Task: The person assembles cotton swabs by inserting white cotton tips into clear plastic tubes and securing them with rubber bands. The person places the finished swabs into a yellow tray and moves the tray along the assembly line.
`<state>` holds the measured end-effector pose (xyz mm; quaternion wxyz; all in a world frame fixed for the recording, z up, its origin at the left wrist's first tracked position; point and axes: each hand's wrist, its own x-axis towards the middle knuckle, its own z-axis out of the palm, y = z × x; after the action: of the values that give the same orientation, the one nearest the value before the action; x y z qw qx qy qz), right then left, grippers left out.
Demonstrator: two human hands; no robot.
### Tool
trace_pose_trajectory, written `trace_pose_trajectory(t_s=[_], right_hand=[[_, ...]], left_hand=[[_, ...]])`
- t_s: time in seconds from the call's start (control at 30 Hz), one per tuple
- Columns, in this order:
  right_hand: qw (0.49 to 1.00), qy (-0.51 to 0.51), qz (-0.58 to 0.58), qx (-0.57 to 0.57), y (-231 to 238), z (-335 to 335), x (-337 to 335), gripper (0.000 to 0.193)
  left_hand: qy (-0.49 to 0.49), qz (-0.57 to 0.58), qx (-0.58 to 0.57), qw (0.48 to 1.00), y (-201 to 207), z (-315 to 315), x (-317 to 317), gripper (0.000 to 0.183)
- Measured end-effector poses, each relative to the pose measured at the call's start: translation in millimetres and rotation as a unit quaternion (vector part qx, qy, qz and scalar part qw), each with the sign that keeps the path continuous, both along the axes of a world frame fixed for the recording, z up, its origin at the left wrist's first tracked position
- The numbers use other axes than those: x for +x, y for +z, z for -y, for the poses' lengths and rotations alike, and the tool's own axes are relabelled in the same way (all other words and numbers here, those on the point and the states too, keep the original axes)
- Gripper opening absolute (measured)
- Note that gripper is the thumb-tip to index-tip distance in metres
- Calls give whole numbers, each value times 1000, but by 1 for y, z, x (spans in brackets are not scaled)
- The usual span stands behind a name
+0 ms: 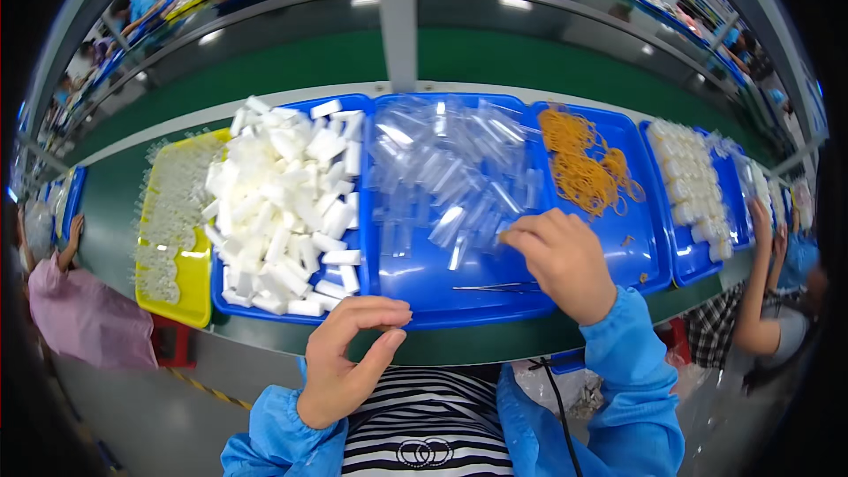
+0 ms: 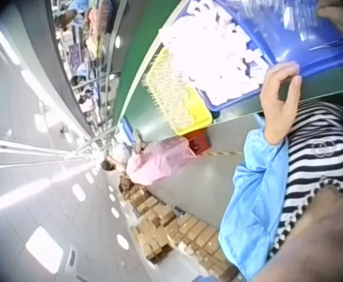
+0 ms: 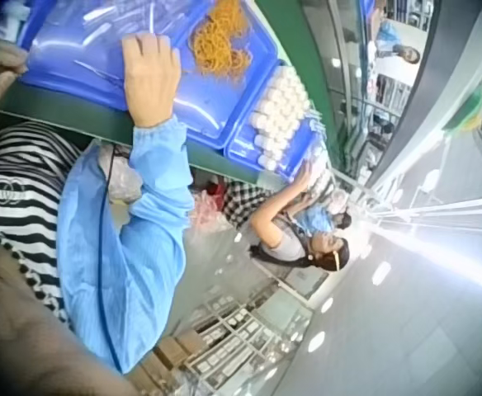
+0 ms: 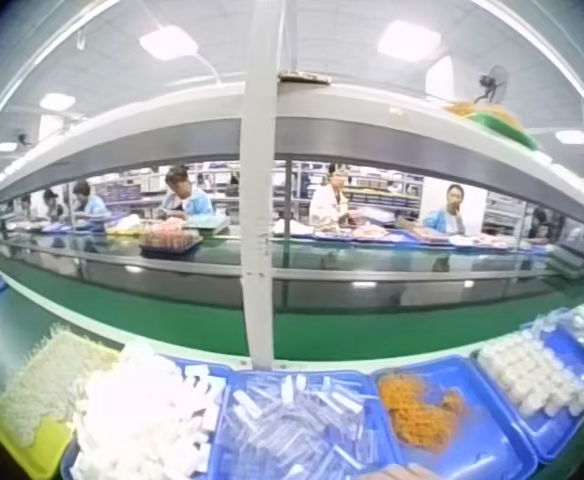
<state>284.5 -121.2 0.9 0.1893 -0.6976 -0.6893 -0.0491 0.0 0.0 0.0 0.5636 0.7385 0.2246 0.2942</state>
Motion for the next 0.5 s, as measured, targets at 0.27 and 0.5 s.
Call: trace_pose_trajectory(t_s=[0.27, 0.5], right_hand=[[995, -2, 40, -94, 11, -20, -39, 30], [992, 91, -84, -39, 35, -60, -85, 27]], left_hand=[[313, -79, 315, 892, 9, -74, -109, 18], [285, -269, 420, 819, -13, -173, -172, 17]])
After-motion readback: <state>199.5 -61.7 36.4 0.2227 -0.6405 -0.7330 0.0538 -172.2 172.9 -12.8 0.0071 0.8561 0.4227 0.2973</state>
